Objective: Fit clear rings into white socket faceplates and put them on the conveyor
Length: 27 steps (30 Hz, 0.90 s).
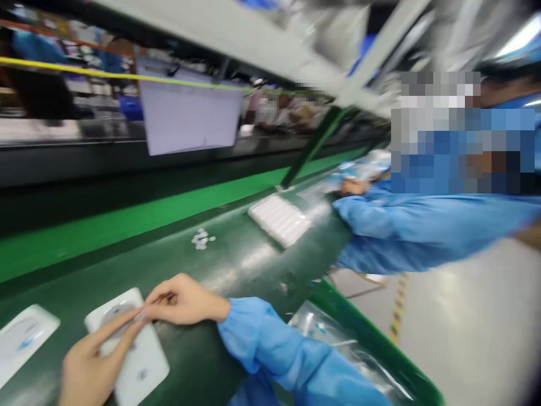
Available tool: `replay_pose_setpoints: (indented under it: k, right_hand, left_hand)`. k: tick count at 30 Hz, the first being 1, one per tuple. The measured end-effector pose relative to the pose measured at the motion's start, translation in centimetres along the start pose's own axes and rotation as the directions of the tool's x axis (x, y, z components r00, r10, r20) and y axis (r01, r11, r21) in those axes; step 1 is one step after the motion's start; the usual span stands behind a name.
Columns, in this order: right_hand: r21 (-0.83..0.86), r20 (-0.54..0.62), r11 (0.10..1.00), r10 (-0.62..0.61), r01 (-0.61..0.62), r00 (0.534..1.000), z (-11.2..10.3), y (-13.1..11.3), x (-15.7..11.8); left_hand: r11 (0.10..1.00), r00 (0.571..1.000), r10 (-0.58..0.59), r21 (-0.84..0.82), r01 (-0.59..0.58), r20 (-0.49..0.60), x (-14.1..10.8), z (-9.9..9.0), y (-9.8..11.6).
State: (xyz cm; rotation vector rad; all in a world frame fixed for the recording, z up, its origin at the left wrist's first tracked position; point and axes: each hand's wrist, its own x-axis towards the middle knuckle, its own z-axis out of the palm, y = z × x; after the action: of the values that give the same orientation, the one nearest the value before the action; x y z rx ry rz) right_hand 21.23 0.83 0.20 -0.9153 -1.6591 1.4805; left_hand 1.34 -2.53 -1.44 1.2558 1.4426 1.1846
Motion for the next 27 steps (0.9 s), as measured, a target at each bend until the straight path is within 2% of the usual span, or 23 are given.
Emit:
replay_pose_setpoints:
  k: [2, 4, 6, 11, 20, 27]
  right_hand:
    - [-0.057, -0.016, 0.998, 0.002, -0.003, 1.000, 0.3, 0.1, -0.3]
    - [-0.054, -0.018, 0.998, 0.044, -0.045, 0.999, 0.4, 0.2, -0.5]
    - [-0.046, -0.006, 0.995, 0.092, -0.093, 0.996, 0.4, 0.2, -0.5]
    - [-0.029, 0.036, 0.990, 0.140, -0.139, 0.989, 0.7, -0.4, -0.9]
    - [0.019, 0.047, 0.978, 0.208, -0.209, 0.977, 0.7, -0.6, -0.9]
    - [0.063, 0.025, 0.972, 0.226, -0.227, 0.974, 0.6, -0.3, -0.6]
  left_hand:
    - [0.988, 0.993, 0.091, 0.116, -0.100, 0.076, -0.4, -0.5, 0.2]
    - [0.982, 0.979, 0.116, 0.128, -0.139, 0.168, -0.5, -0.6, 0.4]
    - [0.982, 0.970, 0.132, 0.106, -0.156, 0.204, -0.5, -0.6, 0.7]
    - [0.984, 0.967, 0.151, 0.067, -0.168, 0.204, -1.1, -0.5, 1.4]
    - [0.977, 0.955, 0.207, 0.009, -0.214, 0.211, -1.0, -0.5, 0.6]
    - [0.974, 0.942, 0.217, 0.007, -0.227, 0.255, -1.1, -0.6, 0.6]
